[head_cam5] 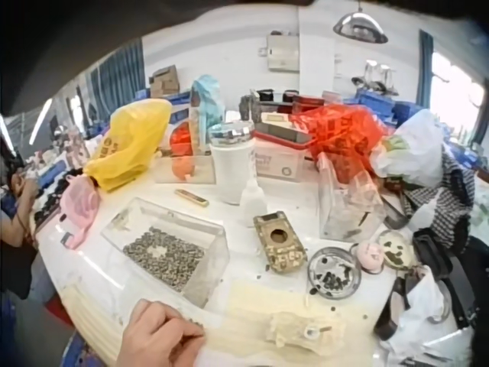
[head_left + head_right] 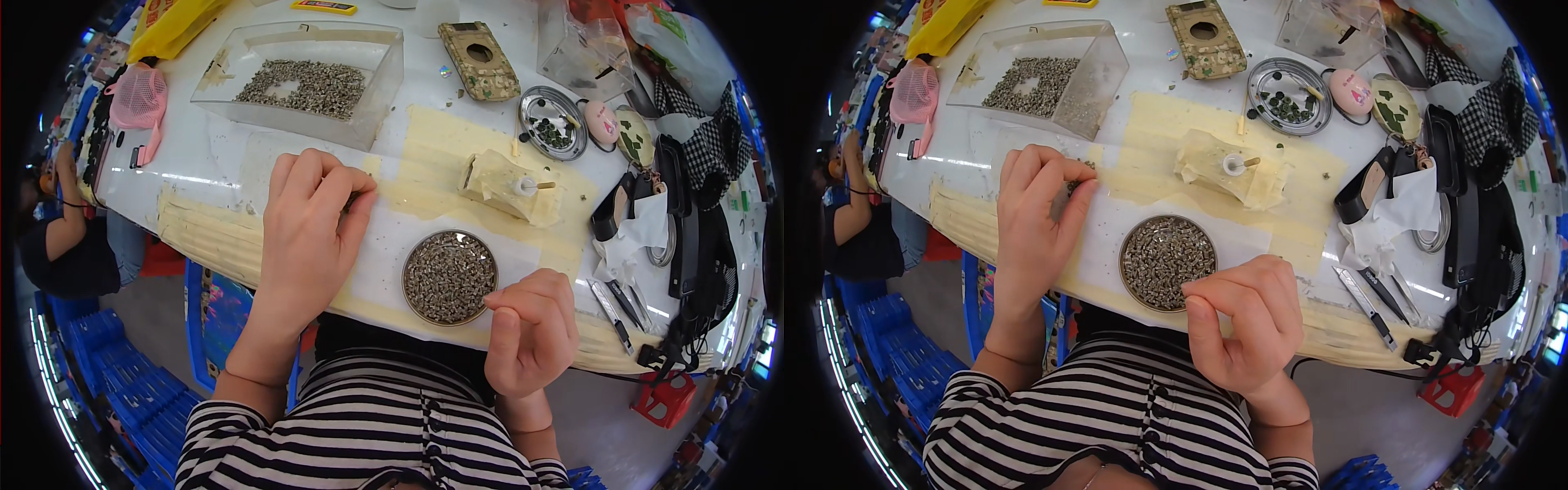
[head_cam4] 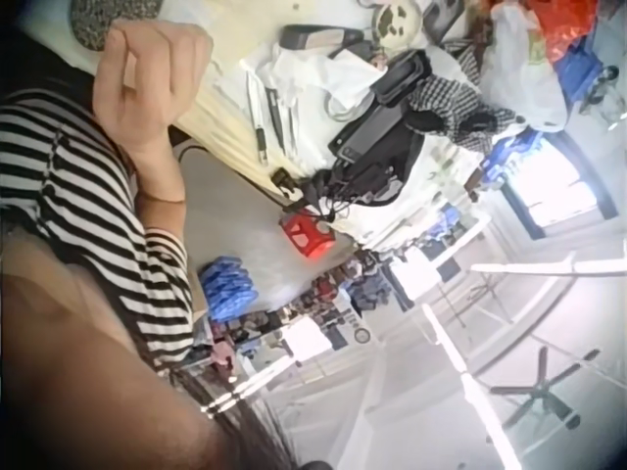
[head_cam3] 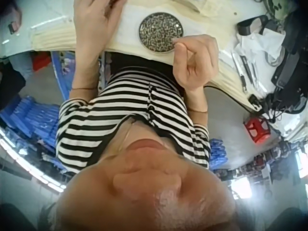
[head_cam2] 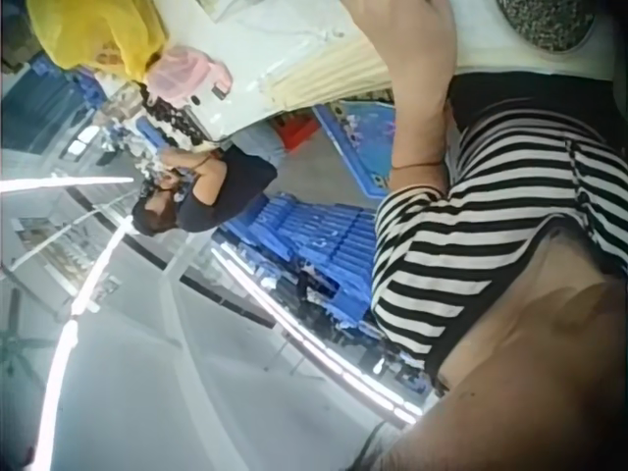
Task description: Manually picking and placing small metallic components onto an assembly base at a workbench.
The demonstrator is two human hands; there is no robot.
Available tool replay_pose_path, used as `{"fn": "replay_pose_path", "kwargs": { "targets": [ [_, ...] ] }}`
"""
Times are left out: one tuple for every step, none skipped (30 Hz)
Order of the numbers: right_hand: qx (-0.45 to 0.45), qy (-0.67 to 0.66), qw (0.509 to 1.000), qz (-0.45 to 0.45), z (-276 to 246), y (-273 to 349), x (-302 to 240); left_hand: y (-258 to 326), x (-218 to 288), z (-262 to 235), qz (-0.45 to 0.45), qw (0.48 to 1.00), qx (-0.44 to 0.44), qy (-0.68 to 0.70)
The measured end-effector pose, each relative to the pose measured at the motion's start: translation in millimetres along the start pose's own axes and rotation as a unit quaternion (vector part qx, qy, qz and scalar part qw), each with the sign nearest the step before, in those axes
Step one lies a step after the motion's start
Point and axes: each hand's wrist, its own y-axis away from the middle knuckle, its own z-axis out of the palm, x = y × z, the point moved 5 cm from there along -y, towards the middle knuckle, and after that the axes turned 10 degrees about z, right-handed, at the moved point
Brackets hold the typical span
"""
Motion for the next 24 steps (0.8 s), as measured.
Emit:
{"fn": "replay_pose_path", "kwargs": {
  "targets": [
    [0.001,0.0,1.0,0.001,0.1,0.0,-0.4,0.2,0.0,-0.3,0.001,1.0,0.001,0.003],
    [0.002,0.0,1.0,0.001,0.2,0.0,-0.9,0.6,-0.2,0.2,0.002,1.0,0.001,0.005],
    [0.001,0.001,1.0,0.004,0.5,0.1,-0.9,1.2,-0.5,1.2,0.003,1.0,0.002,0.009],
    [0.0,0.003,1.0,0.006,0.8,0.1,-1.0,1.5,-0.3,1.3,0.005,1.0,0.01,0.013],
    [-0.001,0.005,1.0,0.009,1.1,0.1,-1.0,1.6,-0.1,1.3,0.007,1.0,0.017,0.017],
    [0.001,0.005,1.0,0.009,1.4,0.2,-0.7,2.0,0.2,1.0,0.009,0.999,0.023,0.02],
    [0.003,0.005,1.0,0.008,1.9,0.2,-0.1,2.5,-0.1,0.8,0.008,0.999,0.021,0.027],
    [0.004,0.006,1.0,0.008,2.1,0.5,0.2,3.2,-0.7,0.1,0.007,0.999,0.02,0.034],
    [0.006,0.007,1.0,0.009,2.2,0.7,0.4,3.3,-1.8,-0.9,0.006,0.999,0.019,0.04],
    [0.007,0.009,1.0,0.01,2.0,0.9,0.5,3.8,-3.3,-2.3,0.008,0.999,0.023,0.037],
    [0.008,0.01,1.0,0.01,1.8,1.0,0.5,4.7,-5.2,-3.7,0.01,0.999,0.026,0.033],
    [0.009,0.011,1.0,0.012,1.9,1.1,0.5,5.5,-6.2,-4.6,0.012,0.999,0.03,0.031],
    [0.01,0.012,1.0,0.013,2.0,1.1,0.4,5.9,-6.0,-5.1,0.006,0.999,0.022,0.032],
    [0.01,0.014,1.0,0.014,2.2,1.2,0.3,6.1,-4.9,-6.4,0.0,0.999,0.015,0.034],
    [0.012,0.014,1.0,0.014,2.1,1.0,0.3,6.0,-4.1,-7.0,-0.006,0.999,0.008,0.035],
    [0.014,0.015,1.0,0.013,2.2,1.0,0.5,5.3,-3.4,-6.3,-0.002,1.0,0.001,0.026],
    [0.015,0.016,1.0,0.013,2.3,0.9,0.4,4.1,-2.8,-5.3,0.001,1.0,-0.007,0.017],
    [0.015,0.018,1.0,0.014,2.5,1.0,0.3,3.4,-2.6,-3.9,0.005,1.0,-0.015,0.009],
    [0.015,0.02,1.0,0.016,2.7,1.1,0.2,2.8,-3.4,-3.5,0.0,1.0,-0.016,0.014],
    [0.015,0.022,1.0,0.017,2.9,1.1,0.2,2.0,-4.1,-3.3,-0.004,1.0,-0.017,0.018],
    [0.016,0.023,1.0,0.015,2.9,1.1,0.2,1.1,-4.7,-3.0,-0.008,1.0,-0.019,0.023],
    [0.018,0.024,0.999,0.012,3.0,1.1,0.5,0.5,-4.7,-2.6,-0.005,0.999,-0.021,0.026],
    [0.019,0.025,0.999,0.01,2.8,1.2,0.4,0.0,-5.0,-2.5,-0.002,0.999,-0.023,0.029],
    [0.02,0.025,0.999,0.012,2.7,1.2,0.4,-0.3,-5.4,-2.4,0.001,0.999,-0.025,0.031]
  ]
}}
